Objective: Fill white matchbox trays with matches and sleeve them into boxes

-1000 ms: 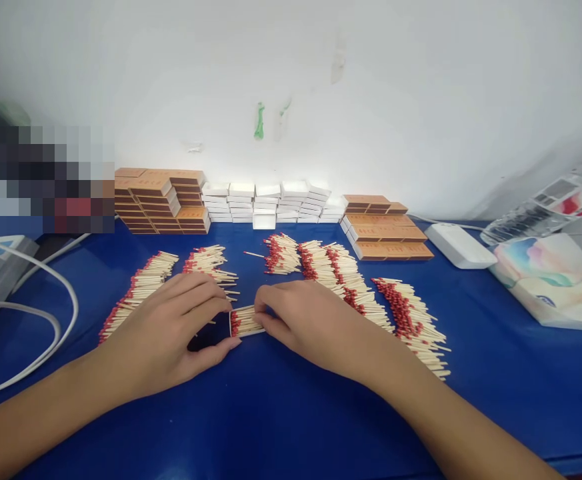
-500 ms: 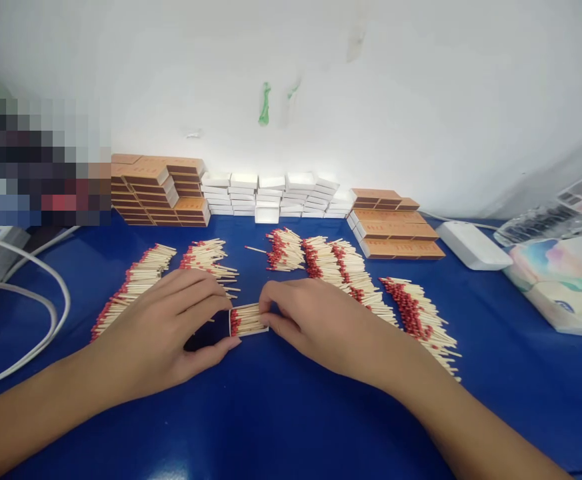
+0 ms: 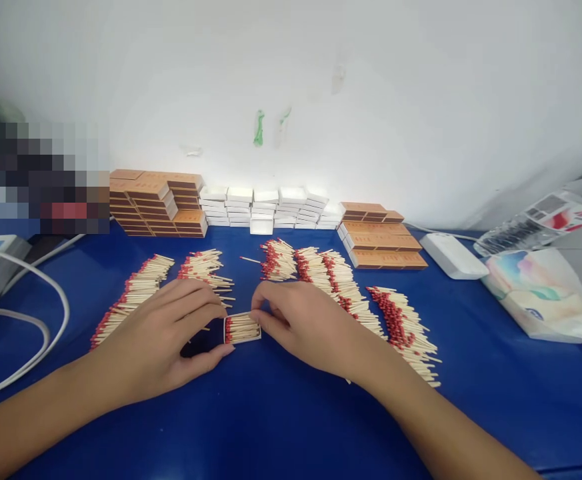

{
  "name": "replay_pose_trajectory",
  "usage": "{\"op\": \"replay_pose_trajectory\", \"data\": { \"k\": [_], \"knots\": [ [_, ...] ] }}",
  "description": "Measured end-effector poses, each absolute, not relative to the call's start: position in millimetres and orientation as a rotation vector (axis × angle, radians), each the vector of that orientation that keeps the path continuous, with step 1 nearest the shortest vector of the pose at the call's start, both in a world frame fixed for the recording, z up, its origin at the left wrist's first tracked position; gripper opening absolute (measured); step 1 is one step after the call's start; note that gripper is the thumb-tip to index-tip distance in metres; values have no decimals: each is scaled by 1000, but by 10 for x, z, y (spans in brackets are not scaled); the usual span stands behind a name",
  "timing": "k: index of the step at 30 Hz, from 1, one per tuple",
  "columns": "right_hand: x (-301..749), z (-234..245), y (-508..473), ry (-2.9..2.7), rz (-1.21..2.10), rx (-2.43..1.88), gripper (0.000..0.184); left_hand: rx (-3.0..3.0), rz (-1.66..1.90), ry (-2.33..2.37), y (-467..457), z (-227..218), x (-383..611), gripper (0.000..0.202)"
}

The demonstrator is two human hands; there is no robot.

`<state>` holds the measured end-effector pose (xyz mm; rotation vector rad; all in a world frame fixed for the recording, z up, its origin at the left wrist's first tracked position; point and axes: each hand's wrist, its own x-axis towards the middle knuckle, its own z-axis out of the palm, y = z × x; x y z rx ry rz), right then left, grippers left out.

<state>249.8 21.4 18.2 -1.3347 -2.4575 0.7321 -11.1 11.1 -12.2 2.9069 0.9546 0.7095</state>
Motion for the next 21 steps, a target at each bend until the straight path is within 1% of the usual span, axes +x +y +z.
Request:
{"op": "replay_pose_trajectory", "data": {
  "k": [4, 10, 15, 16, 19, 21],
  "knots": [
    [2462, 132, 209, -2441, 709, -1352, 6, 2909, 706, 952, 95, -113, -103, 22],
    [2439, 115, 185, -2466, 764, -1340, 10, 2907, 730, 943, 96, -113, -93, 20],
    [2473, 154, 202, -2457, 737, -1341, 10, 2900, 732, 953, 81, -116, -94, 22],
    [2486, 163, 211, -2442, 737, -1341, 12, 2894, 750, 951, 70, -114, -92, 23],
    [2538, 174, 264, -2391, 703, -1365, 15, 2874, 775, 996, 31, -116, -82, 37],
    [2579, 167, 320, -2371, 636, -1392, 19, 2888, 779, 1012, 13, -128, -75, 42]
  ]
}}
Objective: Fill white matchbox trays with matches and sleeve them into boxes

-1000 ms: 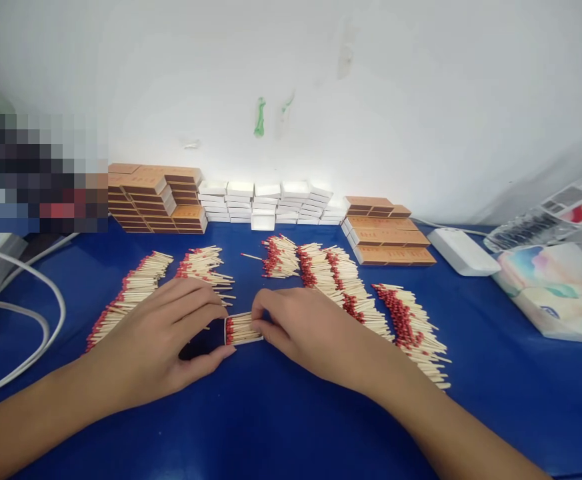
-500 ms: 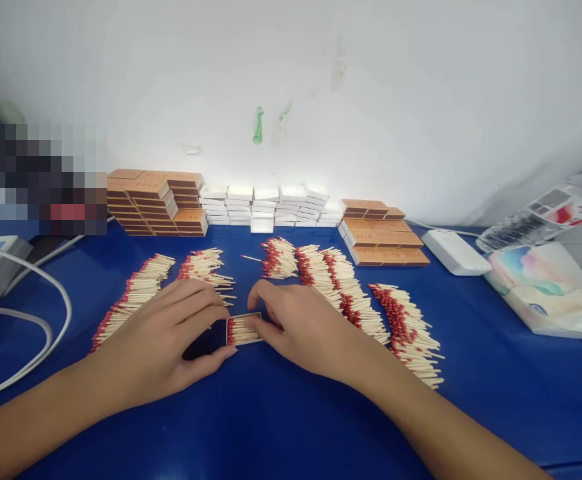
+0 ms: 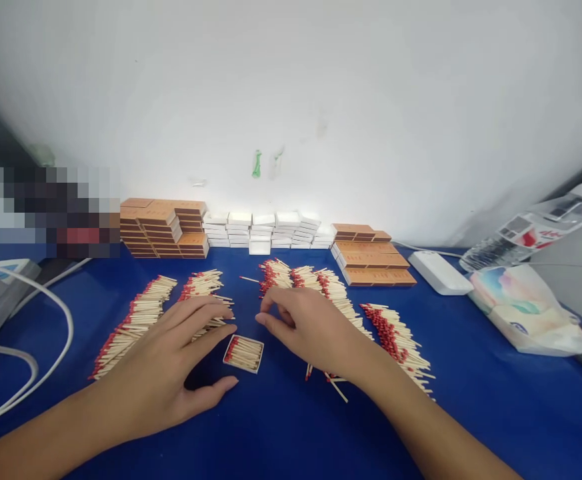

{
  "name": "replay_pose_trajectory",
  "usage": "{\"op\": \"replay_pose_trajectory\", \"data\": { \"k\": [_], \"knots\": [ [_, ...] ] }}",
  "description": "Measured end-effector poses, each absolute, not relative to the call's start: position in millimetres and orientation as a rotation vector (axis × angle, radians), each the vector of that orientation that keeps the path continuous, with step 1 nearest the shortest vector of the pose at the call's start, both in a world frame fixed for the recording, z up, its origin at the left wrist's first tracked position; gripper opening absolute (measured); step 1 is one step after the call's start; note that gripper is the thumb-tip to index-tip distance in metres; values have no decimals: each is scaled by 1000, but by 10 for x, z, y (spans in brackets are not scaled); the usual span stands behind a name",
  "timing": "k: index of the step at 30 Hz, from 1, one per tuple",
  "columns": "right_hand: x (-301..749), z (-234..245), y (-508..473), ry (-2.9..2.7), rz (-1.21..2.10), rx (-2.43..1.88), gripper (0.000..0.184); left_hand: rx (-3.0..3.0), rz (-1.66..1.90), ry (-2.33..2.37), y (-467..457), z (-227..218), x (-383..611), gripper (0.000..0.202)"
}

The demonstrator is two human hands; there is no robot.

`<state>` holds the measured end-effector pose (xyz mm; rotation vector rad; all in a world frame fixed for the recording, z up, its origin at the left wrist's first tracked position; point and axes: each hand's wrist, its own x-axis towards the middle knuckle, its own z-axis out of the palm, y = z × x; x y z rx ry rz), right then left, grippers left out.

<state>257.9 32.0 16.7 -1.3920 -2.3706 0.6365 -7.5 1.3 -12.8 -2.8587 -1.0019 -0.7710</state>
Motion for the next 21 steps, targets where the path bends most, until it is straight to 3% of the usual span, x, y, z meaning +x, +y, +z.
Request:
{"op": "replay_pose_trajectory", "data": {
  "k": [9, 21],
  "knots": [
    [2870, 211, 565, -2219, 361, -1475, 25, -2882, -797, -993, 36, -151, -78, 20],
    [2999, 183, 683, -2096, 239, -1610, 28, -2869, -841, -968, 56, -141, -90, 19]
  ]
}}
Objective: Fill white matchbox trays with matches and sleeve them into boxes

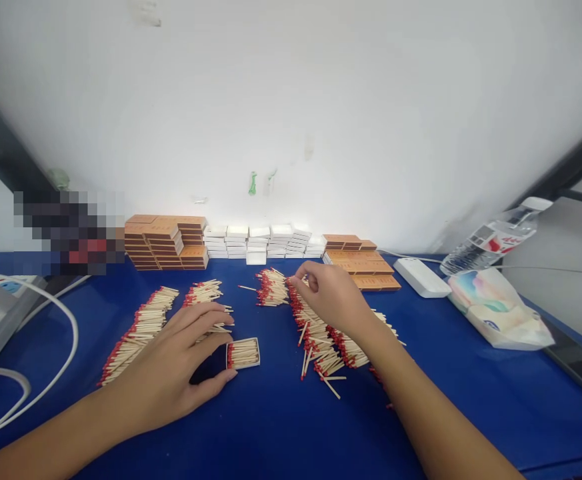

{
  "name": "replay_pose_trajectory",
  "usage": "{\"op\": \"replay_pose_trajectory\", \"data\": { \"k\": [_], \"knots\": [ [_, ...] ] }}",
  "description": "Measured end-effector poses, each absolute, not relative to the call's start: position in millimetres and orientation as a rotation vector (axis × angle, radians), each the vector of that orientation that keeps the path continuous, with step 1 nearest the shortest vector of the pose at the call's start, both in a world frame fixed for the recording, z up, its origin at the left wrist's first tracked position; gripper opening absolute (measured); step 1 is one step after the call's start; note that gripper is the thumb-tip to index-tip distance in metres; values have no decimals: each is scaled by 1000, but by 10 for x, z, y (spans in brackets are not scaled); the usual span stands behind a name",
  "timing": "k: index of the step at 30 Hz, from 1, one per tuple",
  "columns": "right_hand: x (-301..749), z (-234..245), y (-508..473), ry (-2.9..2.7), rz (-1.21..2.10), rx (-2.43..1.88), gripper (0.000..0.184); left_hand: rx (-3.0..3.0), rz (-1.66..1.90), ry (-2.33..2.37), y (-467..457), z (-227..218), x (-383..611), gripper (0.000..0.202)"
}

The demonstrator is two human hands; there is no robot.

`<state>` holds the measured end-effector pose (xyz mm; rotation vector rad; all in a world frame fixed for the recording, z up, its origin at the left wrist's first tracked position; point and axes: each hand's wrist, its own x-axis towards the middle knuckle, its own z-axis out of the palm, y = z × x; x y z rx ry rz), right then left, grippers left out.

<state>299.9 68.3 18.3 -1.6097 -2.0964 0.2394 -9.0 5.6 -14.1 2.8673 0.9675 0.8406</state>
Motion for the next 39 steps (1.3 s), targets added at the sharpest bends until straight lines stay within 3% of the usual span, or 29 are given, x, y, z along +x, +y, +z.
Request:
{"op": "replay_pose_trajectory", "data": {
  "k": [8, 16, 22, 26, 39],
  "knots": [
    [3242, 158, 818, -1981, 75, -1678, 29, 2868, 919, 933, 53, -123, -87, 17],
    [2513, 276, 754, -2157, 179, -1594, 27, 2881, 935, 856, 54, -93, -74, 20],
    [1655, 423, 1237, -2173, 368, -1481, 25, 2906, 941, 806, 35, -102, -62, 20],
    [1228, 333, 1551, -1975, 594, -1640, 37, 2903, 939, 811, 34, -109, -70, 18],
    [991, 160, 1759, -1633, 1174, -1762, 42, 2929, 930, 825, 49, -169, -57, 20]
  ]
}}
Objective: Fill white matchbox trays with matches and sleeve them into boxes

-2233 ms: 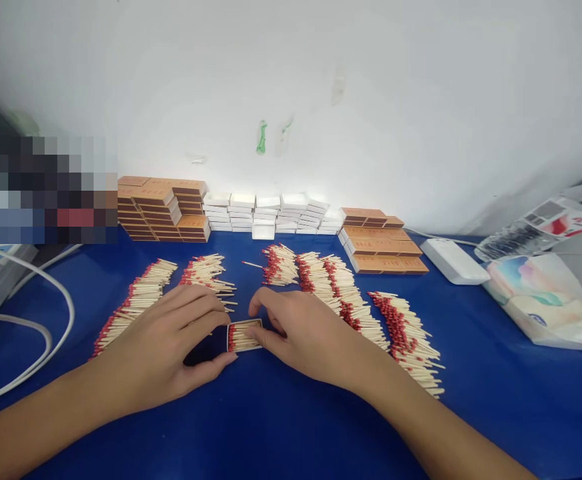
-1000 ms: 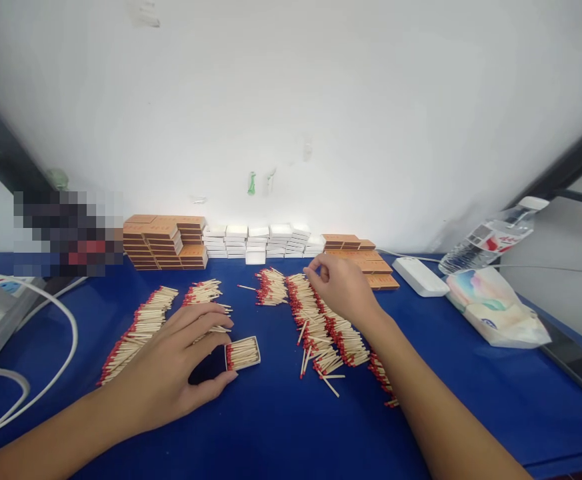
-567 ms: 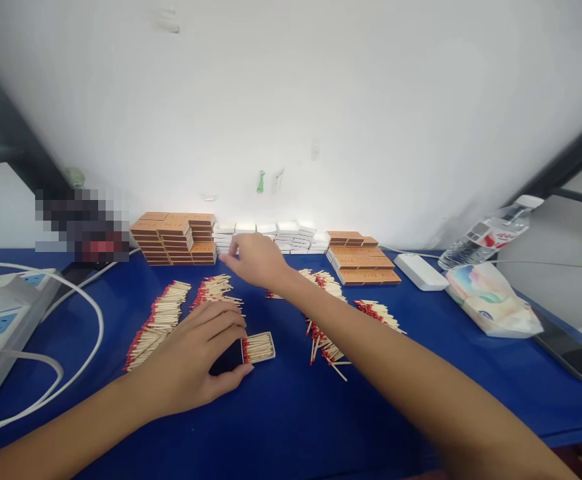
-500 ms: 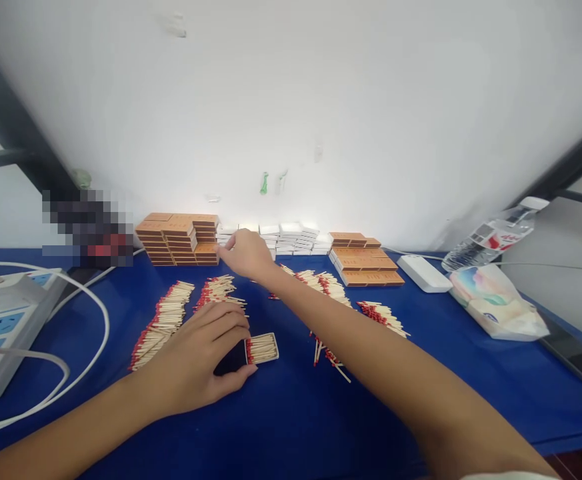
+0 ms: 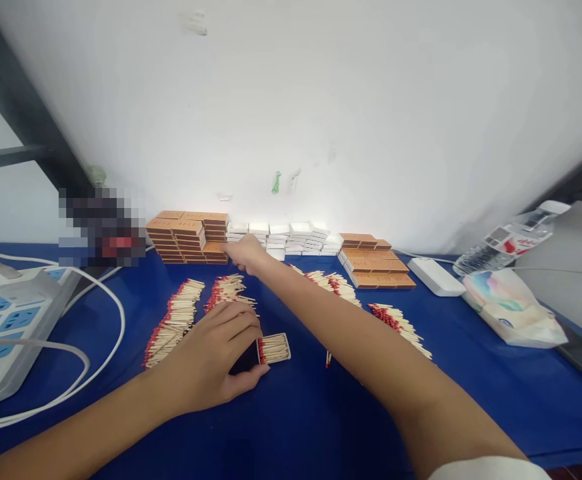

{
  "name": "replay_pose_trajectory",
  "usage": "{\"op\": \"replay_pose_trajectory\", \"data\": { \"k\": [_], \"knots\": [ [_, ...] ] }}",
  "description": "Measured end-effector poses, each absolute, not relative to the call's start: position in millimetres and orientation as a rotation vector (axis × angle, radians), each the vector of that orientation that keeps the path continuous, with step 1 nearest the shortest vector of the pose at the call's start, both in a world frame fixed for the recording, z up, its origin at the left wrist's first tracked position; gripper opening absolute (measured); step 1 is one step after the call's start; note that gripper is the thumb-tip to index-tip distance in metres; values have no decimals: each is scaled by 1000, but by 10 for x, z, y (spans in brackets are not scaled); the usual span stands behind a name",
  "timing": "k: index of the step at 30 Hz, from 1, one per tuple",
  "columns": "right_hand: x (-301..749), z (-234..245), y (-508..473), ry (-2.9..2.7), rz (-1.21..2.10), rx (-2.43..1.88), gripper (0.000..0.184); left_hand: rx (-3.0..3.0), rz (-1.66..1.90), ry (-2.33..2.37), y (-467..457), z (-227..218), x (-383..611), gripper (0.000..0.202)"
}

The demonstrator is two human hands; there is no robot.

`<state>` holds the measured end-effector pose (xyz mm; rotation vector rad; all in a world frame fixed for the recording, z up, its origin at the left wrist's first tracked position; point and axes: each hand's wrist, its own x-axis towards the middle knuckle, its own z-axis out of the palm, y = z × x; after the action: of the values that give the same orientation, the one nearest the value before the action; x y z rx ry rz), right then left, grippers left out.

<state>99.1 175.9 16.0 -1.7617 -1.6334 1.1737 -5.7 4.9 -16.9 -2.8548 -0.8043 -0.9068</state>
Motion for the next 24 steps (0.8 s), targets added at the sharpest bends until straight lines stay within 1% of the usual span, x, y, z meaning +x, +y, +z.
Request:
{"op": "replay_pose_trajectory", "data": {
  "k": [3, 5, 7, 10, 13, 15, 19, 24],
  "knots": [
    [1002, 169, 1748, -1608, 1177, -1710, 43, -2840, -895, -805, 45, -148, -64, 20],
    [1093, 213, 1702, -1603, 1139, -1662, 38, -2820, -889, -808, 53, -133, -70, 21],
    [1277, 287, 1613, -1606, 1064, -1599, 27, -2777, -902, -836, 80, -115, -84, 21],
    [1708, 417, 1382, -1625, 914, -1466, 26, -2649, -950, -915, 160, -68, -131, 21],
    [2198, 462, 1067, -1658, 861, -1376, 37, -2508, -1002, -988, 256, -5, -196, 22],
    [2460, 401, 863, -1687, 883, -1343, 43, -2451, -1049, -1025, 301, 24, -227, 21],
    [2685, 164, 590, -1732, 1108, -1214, 47, -2386, -1133, -1098, 322, 7, -237, 24],
    [2620, 59, 478, -1749, 1191, -1167, 47, -2423, -1135, -1179, 302, -63, -219, 27]
  ]
}}
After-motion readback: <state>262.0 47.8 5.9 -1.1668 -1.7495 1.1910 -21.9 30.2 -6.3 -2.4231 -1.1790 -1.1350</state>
